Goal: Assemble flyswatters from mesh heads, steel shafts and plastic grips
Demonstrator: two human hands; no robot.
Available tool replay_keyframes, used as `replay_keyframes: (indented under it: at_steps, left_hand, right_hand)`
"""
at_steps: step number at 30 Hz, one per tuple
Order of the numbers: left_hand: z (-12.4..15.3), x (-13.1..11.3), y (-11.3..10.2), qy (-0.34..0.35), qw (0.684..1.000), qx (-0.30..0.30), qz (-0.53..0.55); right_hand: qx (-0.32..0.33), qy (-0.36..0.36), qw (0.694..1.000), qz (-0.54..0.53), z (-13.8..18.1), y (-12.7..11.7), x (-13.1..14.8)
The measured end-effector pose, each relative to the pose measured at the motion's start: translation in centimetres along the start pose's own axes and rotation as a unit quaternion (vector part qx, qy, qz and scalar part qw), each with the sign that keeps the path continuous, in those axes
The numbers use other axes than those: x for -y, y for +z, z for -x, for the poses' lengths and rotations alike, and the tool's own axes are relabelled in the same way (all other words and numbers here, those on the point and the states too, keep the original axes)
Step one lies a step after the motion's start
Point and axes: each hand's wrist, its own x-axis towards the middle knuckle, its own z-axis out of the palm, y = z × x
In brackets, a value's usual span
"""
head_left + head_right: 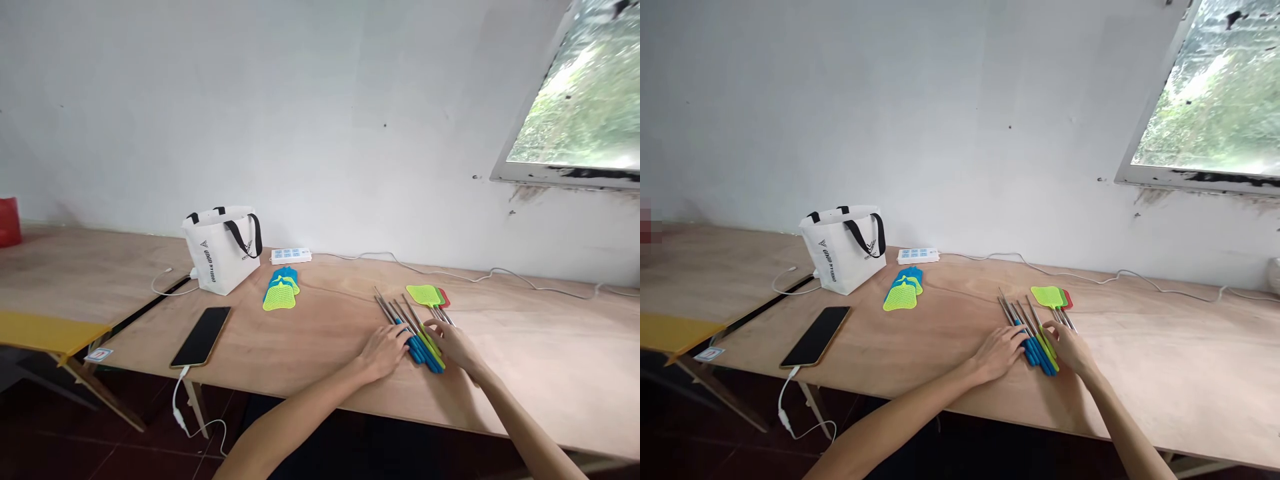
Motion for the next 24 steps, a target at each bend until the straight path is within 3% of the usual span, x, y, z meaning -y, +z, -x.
replay_keyframes:
  at_steps: [5,11,14,18,24]
  left_hand:
    - [-0.3,0.8,-0.9,0.03,0.998,0.013,-0.051]
    - [1.1,1.3,-2.1,0.093,0.989,0.014,-0.112]
    - [2.5,1.0,-2.7,0.103,0.984,0.011,-0.147]
    - [4.2,0.4,-3.0,0.058,0.988,0.02,-0.14]
    - [4.6,0.1,-3.3,0.035,0.998,0.028,-0.047]
  right_hand:
    - [-0.024,-0.017,0.999,0.037,1.0,-0.6,0.7]
    - [-0.128,0.104,0.98,0.111,1.1,-2.6,-2.0]
    - [-0.089,0.143,0.977,0.134,0.8,-2.7,-3.8]
    - [-0.018,0.149,0.976,0.158,-0.1,-1.9,-4.5]
    - [-0.011,0.166,0.976,0.142,-3.3,-1.5,-4.1]
